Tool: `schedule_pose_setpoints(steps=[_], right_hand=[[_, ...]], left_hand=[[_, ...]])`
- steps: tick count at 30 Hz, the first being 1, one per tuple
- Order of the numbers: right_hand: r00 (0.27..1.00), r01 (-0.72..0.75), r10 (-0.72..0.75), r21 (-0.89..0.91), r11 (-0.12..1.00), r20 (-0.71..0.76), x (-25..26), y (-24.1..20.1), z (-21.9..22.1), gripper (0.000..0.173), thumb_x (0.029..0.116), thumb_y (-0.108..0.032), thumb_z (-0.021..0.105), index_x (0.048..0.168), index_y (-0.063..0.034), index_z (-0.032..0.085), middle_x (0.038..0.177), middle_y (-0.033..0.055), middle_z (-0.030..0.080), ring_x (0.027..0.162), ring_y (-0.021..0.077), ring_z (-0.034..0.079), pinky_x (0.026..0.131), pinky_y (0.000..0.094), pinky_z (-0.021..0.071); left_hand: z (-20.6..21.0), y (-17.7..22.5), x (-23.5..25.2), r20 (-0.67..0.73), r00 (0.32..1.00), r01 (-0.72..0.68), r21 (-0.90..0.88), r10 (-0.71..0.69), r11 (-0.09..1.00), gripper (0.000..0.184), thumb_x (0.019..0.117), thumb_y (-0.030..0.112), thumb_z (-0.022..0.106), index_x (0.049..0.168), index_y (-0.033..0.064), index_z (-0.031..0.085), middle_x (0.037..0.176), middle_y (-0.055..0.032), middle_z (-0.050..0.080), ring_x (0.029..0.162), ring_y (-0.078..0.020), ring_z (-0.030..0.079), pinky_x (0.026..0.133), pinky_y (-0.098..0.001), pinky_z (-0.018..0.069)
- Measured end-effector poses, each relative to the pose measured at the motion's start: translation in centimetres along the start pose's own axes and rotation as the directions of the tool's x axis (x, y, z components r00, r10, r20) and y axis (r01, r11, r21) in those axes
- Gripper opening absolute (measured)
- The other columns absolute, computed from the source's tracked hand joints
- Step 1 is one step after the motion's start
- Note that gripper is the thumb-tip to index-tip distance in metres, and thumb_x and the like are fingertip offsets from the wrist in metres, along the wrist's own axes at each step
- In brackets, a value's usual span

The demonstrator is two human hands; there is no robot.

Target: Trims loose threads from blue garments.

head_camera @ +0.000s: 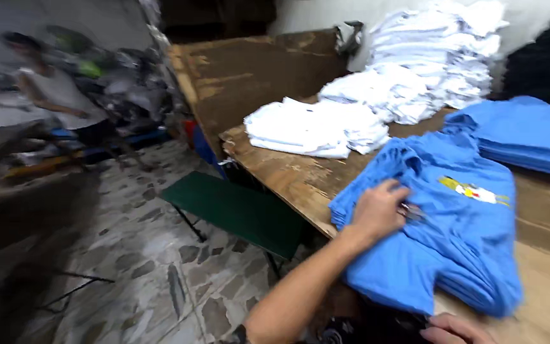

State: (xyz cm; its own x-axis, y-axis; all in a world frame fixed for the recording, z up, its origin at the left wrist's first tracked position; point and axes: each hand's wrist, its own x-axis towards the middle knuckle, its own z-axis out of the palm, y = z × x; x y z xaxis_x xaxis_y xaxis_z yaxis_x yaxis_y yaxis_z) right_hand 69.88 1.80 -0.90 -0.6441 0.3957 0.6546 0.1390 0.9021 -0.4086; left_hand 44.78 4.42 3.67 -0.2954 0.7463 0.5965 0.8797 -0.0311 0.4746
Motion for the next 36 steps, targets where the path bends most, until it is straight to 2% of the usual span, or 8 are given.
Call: schedule_pose_setpoints(steps=[6,9,13,16,21,26,31,36], right_hand=[[0.939,-0.21,0.207,-0.02,0.978,0.276,-2.0,-0.4,-6.0,0.014,0.0932,-0.014,0.074,0.102,-0.0038,0.078,0.109,0.0189,0.072,0.099,0.0233,0.07,0.088,0.0315,0.0585],[0.968,-0.197,0.204,-0.057,0.979,0.15,-1.4,-0.9,-5.4,0.019,0.0944,-0.024,0.075,0.103,-0.0082,0.078,0.106,0.0126,0.073,0.1,0.0172,0.069,0.088,0.0281,0.0577],[0.995,-0.041,0.022,-0.2,0.979,-0.096,0.5,-0.4,-0.3,0.028,0.0943,-0.04,0.073,0.12,-0.0287,0.074,0.118,0.0054,0.069,0.107,0.0185,0.063,0.091,0.0362,0.0505],[0.987,0.024,-0.03,-0.037,0.999,-0.158,1.0,0.7,1.0,0.007,0.0937,-0.037,0.075,0.098,-0.0336,0.079,0.105,-0.0035,0.07,0.104,0.0129,0.061,0.093,0.0342,0.0478],[0.855,-0.059,0.04,0.02,0.998,0.518,0.0,-0.9,-4.6,0.018,0.0898,-0.038,0.077,0.081,-0.0229,0.082,0.1,-0.0001,0.074,0.096,0.0205,0.065,0.094,0.0469,0.0445],[0.959,-0.284,0.283,-0.172,0.943,-0.031,0.8,-1.3,-1.3,0.03,0.0972,-0.048,0.063,0.099,-0.0234,0.081,0.111,0.0008,0.071,0.099,0.0195,0.063,0.085,0.0458,0.0478],[0.896,-0.343,0.369,0.14,0.929,-0.249,0.8,-0.5,0.1,0.012,0.0918,-0.028,0.075,0.086,-0.02,0.082,0.1,-0.0002,0.067,0.095,0.0066,0.063,0.082,0.0215,0.056],[0.875,-0.365,0.388,0.13,0.922,-0.289,0.5,-1.1,0.0,0.012,0.0906,-0.026,0.073,0.086,-0.0166,0.08,0.109,0.0041,0.066,0.101,0.0071,0.061,0.086,0.0203,0.0535]], left_hand=[[-1.5,-0.6,-8.9,-0.305,0.921,-0.317,-0.222,0.243,0.922,0.031,0.0962,0.032,0.071,0.112,0.006,0.073,0.101,-0.0049,0.072,0.091,-0.0126,0.068,0.082,-0.0318,0.0587],[-1.2,-1.7,-14.6,-0.203,0.948,-0.282,-0.187,0.244,0.941,0.042,0.0932,0.047,0.074,0.12,0.0161,0.066,0.099,-0.0014,0.069,0.087,-0.0106,0.066,0.078,-0.0281,0.0576],[-1.3,-2.0,-16.0,-0.187,0.964,-0.219,-0.171,0.187,0.961,0.013,0.098,0.031,0.071,0.104,0.019,0.073,0.095,0.0013,0.065,0.088,-0.0082,0.062,0.079,-0.0252,0.0543],[-1.8,-1.8,-15.4,-0.117,0.969,-0.233,-0.126,0.219,0.964,0.013,0.1005,0.027,0.067,0.099,0.0161,0.073,0.091,0.0009,0.069,0.086,-0.0103,0.064,0.078,-0.0279,0.0534],[-3.6,-1.3,-15.3,-0.089,0.986,-0.155,-0.178,0.141,0.972,0.028,0.0929,0.04,0.075,0.112,0.0206,0.07,0.096,0.0034,0.066,0.088,-0.0072,0.062,0.079,-0.0272,0.0539],[-2.2,1.3,-13.9,-0.07,0.963,-0.269,-0.141,0.261,0.953,0.025,0.0955,0.039,0.072,0.115,0.0234,0.071,0.084,0.0019,0.058,0.078,-0.0112,0.056,0.073,-0.0307,0.0467],[-3.0,0.7,-13.2,-0.022,0.957,-0.29,-0.171,0.291,0.942,0.015,0.1009,0.033,0.066,0.101,0.0201,0.072,0.079,0.0031,0.058,0.076,-0.0093,0.056,0.072,-0.0286,0.0454],[-5.5,3.6,-12.0,0.013,0.967,-0.254,-0.04,0.255,0.966,0.029,0.1,0.044,0.063,0.123,0.0278,0.069,0.103,0.0018,0.063,0.092,-0.0127,0.059,0.081,-0.0355,0.0459]])
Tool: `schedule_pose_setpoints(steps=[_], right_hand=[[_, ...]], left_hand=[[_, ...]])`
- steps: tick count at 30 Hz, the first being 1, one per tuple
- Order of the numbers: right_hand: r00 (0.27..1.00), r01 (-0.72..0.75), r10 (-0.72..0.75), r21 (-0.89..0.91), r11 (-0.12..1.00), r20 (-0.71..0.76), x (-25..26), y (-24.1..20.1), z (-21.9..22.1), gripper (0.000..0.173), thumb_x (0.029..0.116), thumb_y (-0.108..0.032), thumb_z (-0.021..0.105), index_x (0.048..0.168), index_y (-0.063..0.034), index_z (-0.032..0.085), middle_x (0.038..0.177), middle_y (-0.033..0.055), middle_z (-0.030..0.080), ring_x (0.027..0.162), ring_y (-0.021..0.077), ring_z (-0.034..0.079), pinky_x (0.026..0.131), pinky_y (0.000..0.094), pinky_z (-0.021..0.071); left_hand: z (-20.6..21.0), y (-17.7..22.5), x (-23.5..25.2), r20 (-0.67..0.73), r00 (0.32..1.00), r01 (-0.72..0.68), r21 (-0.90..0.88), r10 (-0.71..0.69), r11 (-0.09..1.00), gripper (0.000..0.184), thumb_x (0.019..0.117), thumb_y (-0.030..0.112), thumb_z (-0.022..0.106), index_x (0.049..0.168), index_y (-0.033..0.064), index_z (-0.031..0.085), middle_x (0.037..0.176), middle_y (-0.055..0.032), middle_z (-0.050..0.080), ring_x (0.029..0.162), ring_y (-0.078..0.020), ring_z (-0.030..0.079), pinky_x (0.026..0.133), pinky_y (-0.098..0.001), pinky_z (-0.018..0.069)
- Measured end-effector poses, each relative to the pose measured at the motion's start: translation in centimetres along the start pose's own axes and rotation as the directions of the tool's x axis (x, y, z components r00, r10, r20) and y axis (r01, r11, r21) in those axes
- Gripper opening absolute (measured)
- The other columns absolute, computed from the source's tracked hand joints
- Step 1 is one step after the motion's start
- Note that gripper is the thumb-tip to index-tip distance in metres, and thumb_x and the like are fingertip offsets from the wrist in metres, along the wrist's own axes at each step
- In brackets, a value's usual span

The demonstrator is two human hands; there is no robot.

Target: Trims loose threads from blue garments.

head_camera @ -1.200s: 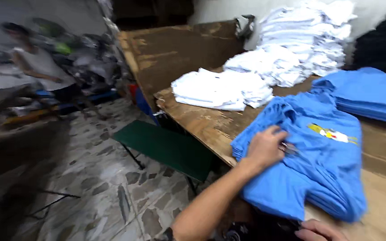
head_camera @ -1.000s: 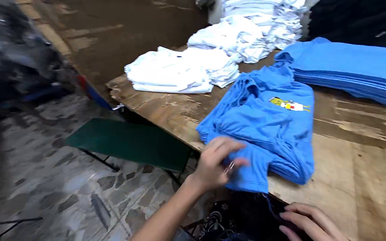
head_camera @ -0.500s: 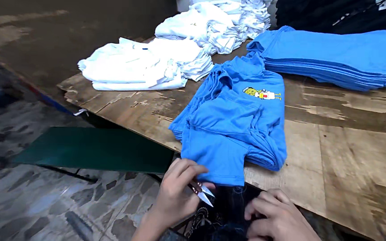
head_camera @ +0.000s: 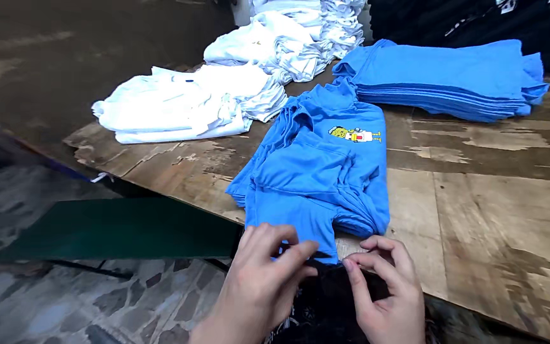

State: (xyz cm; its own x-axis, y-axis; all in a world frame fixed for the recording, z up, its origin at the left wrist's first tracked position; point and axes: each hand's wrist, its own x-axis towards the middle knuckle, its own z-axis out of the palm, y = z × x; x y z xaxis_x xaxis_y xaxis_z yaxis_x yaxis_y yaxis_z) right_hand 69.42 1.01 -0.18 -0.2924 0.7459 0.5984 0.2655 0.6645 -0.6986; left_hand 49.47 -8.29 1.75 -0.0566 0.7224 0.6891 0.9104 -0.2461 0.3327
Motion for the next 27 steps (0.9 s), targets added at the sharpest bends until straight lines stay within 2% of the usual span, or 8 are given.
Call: schedule_pose_setpoints(steps=[6,12,14,16,19,22,25,27], right_hand=[[0.983,0.145,-0.149,-0.037,0.989,-0.108,-0.6,0.2,0.7,0.011,0.0934,-0.027,0.072,0.089,-0.0187,0.078,0.11,0.0053,0.061,0.101,0.0048,0.059,0.085,0.0158,0.0513],[0.984,0.168,-0.147,-0.253,0.953,0.1,-1.2,0.4,-0.6,0.026,0.089,-0.035,0.065,0.105,-0.0183,0.076,0.111,0.0027,0.072,0.106,0.0169,0.064,0.096,0.0427,0.0473],[0.983,0.171,-0.147,-0.249,0.953,0.111,-1.3,0.1,0.2,0.044,0.0879,-0.047,0.071,0.116,-0.0124,0.072,0.113,0.0082,0.071,0.107,0.0206,0.066,0.096,0.0452,0.0492],[0.983,0.184,-0.183,-0.095,0.978,0.016,-0.9,0.0,2.2,0.04,0.0878,-0.042,0.077,0.114,-0.0121,0.071,0.11,0.0085,0.068,0.106,0.0166,0.065,0.092,0.0338,0.0548],[0.984,0.155,-0.111,0.357,0.921,-0.14,0.6,-0.5,5.1,0.006,0.0896,-0.003,0.074,0.095,-0.0043,0.076,0.099,0.0076,0.074,0.097,0.0128,0.073,0.085,0.0256,0.0636],[0.994,-0.026,0.077,0.545,0.838,-0.071,2.4,-1.2,5.4,0.011,0.0965,-0.001,0.064,0.105,0.0013,0.071,0.096,0.007,0.074,0.087,0.011,0.072,0.079,0.0255,0.0629],[0.983,0.158,-0.173,0.2,0.967,0.059,1.9,-0.1,3.8,0.027,0.0946,-0.026,0.074,0.114,-0.0086,0.076,0.107,0.0071,0.068,0.091,0.0073,0.065,0.076,0.0204,0.0568],[0.932,0.362,-0.363,-0.048,0.931,-0.015,0.5,1.0,2.1,0.014,0.095,-0.017,0.071,0.107,-0.0158,0.079,0.099,0.0031,0.074,0.091,0.0113,0.068,0.086,0.0287,0.0552]], left_hand=[[1.3,2.6,2.4,0.063,0.976,-0.216,0.271,0.206,0.938,0.016,0.0995,0.013,0.06,0.108,0.0134,0.074,0.096,-0.0029,0.071,0.08,-0.0215,0.061,0.07,-0.0388,0.0445],[1.1,0.4,0.5,0.097,0.995,0.025,0.09,-0.034,0.996,0.028,0.0984,0.041,0.063,0.12,0.0243,0.071,0.103,0.0004,0.067,0.093,-0.0177,0.063,0.08,-0.0418,0.0492],[1.6,-0.8,-0.4,0.107,0.992,0.071,-0.018,-0.068,0.997,0.02,0.0909,0.026,0.063,0.108,0.0257,0.074,0.094,0.0031,0.065,0.088,-0.0136,0.062,0.077,-0.0376,0.051],[1.7,-1.4,-0.3,0.113,0.991,0.095,-0.146,-0.079,0.985,0.022,0.0924,0.016,0.058,0.102,0.0247,0.075,0.095,0.0067,0.065,0.089,-0.007,0.062,0.081,-0.0307,0.0526],[1.6,-1.8,0.9,0.105,0.984,0.168,-0.278,-0.144,0.946,0.023,0.0927,0.01,0.054,0.1,0.0187,0.074,0.096,0.0099,0.07,0.087,-0.0018,0.064,0.077,-0.0238,0.0546],[1.9,-2.7,2.3,0.136,0.943,0.333,-0.42,-0.304,0.844,0.015,0.1012,0.015,0.056,0.105,0.0177,0.071,0.087,0.0082,0.07,0.075,-0.0021,0.065,0.066,-0.0202,0.056],[2.1,-2.7,2.7,0.201,0.908,0.419,-0.485,-0.369,0.768,0.017,0.1008,0.015,0.058,0.113,0.0185,0.07,0.085,0.0051,0.07,0.073,-0.0066,0.066,0.066,-0.0237,0.0567],[2.0,-2.5,2.2,0.193,0.914,0.404,-0.499,-0.356,0.767,0.024,0.0947,0.014,0.066,0.118,0.0171,0.069,0.089,0.0043,0.071,0.077,-0.0079,0.067,0.068,-0.0248,0.0576]])
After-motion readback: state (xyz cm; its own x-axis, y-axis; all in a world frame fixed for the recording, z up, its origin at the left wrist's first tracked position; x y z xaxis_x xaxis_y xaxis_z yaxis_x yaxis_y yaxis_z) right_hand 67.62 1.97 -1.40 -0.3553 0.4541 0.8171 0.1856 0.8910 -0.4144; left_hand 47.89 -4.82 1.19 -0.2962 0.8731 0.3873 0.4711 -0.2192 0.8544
